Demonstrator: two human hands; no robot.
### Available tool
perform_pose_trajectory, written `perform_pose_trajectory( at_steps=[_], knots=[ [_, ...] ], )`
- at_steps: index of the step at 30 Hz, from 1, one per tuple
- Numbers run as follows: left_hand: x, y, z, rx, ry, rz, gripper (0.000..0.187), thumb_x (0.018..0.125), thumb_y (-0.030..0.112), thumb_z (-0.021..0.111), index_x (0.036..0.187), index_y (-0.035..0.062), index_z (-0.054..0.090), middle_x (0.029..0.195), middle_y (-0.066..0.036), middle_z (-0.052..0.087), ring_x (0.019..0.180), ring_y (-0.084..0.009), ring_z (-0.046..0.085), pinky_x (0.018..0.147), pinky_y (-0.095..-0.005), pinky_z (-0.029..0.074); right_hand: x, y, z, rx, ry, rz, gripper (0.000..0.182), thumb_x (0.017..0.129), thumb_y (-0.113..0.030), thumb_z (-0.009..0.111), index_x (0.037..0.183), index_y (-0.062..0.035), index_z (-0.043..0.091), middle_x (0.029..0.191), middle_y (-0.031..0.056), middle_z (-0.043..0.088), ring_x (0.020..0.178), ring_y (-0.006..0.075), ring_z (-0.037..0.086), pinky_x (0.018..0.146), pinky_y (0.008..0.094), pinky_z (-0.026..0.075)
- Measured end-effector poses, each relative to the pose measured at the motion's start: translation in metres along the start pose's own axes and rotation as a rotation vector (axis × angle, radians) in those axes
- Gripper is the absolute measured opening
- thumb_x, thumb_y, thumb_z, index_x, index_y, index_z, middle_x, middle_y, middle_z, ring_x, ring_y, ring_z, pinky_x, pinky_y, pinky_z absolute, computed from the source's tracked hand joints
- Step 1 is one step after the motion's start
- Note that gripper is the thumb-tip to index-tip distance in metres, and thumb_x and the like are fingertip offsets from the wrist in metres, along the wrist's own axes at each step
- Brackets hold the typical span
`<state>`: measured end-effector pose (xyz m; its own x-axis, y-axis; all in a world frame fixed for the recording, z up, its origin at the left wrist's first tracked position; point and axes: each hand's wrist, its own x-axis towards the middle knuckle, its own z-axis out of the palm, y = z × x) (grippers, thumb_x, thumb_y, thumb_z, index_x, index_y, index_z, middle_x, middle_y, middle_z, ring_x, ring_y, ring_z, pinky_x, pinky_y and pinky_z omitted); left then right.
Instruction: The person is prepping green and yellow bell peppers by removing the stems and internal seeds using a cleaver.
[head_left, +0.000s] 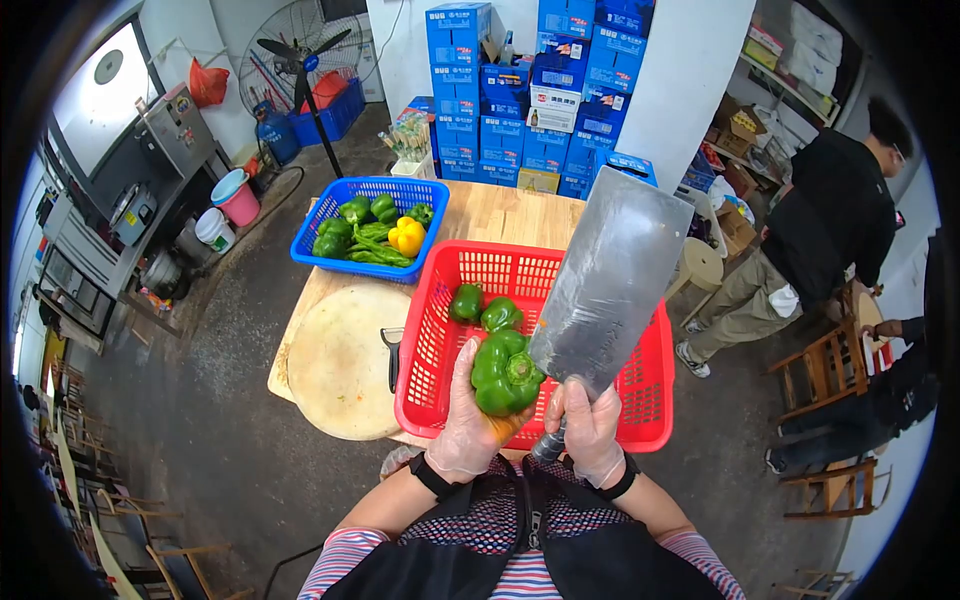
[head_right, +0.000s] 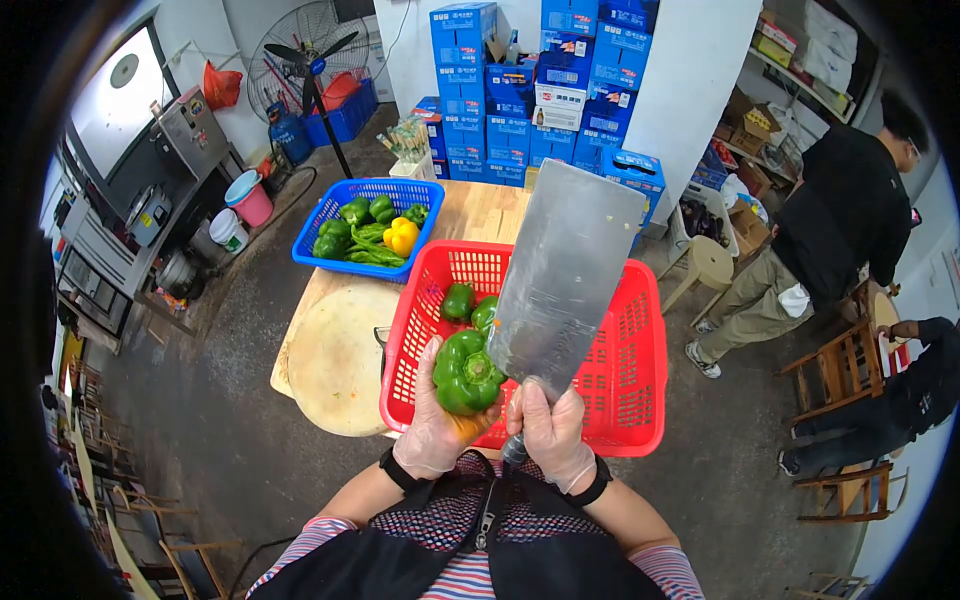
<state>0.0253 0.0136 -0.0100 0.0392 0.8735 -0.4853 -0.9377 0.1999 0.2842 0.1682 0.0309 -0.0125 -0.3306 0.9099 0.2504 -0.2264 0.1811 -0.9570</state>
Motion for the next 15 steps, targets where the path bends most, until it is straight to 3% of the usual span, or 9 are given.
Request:
perform_pose_trajectory(
  at_steps=[5, 10, 15],
  knots=[
    [-0.001, -0.002, 0.003, -0.012, 0.058, 0.041, 0.054, 0.078, 0.065, 0.055, 0.104, 0.0181, 0.059, 0.093, -0.004, 0.062, 0.079, -0.0194, 0.059, 0.060, -0.0330, 0.050, 0.002, 0.004, -0.002, 0.008, 0.003, 0.010, 0.042, 0.099, -0.026, 0.041, 0.063, -0.0047, 0.047, 0.054, 0.0035, 0.049, 0.047, 0.0090, 0.046, 0.045, 0.0240, 0.037],
    [0.005, 0.018, -0.006, 0.078, -0.014, -0.251, 0.052, 0.081, 0.065, 0.049, 0.101, 0.0185, 0.060, 0.089, -0.004, 0.062, 0.072, -0.0211, 0.059, 0.049, -0.0310, 0.044, 0.009, 0.003, -0.023, 0.030, -0.142, 0.076, 0.040, 0.098, -0.024, 0.043, 0.062, -0.0052, 0.047, 0.052, 0.0029, 0.048, 0.045, 0.0105, 0.046, 0.044, 0.0252, 0.037],
    [-0.007, 0.008, 0.004, 0.146, 0.035, -0.036, 0.050, 0.084, 0.063, 0.046, 0.106, 0.0195, 0.060, 0.092, -0.002, 0.063, 0.073, -0.0196, 0.060, 0.051, -0.0310, 0.045, -0.001, 0.000, -0.007, -0.135, -0.042, 0.013, 0.042, 0.098, -0.024, 0.041, 0.061, -0.0051, 0.047, 0.052, 0.0026, 0.048, 0.046, 0.0104, 0.047, 0.045, 0.0257, 0.037]
  ],
)
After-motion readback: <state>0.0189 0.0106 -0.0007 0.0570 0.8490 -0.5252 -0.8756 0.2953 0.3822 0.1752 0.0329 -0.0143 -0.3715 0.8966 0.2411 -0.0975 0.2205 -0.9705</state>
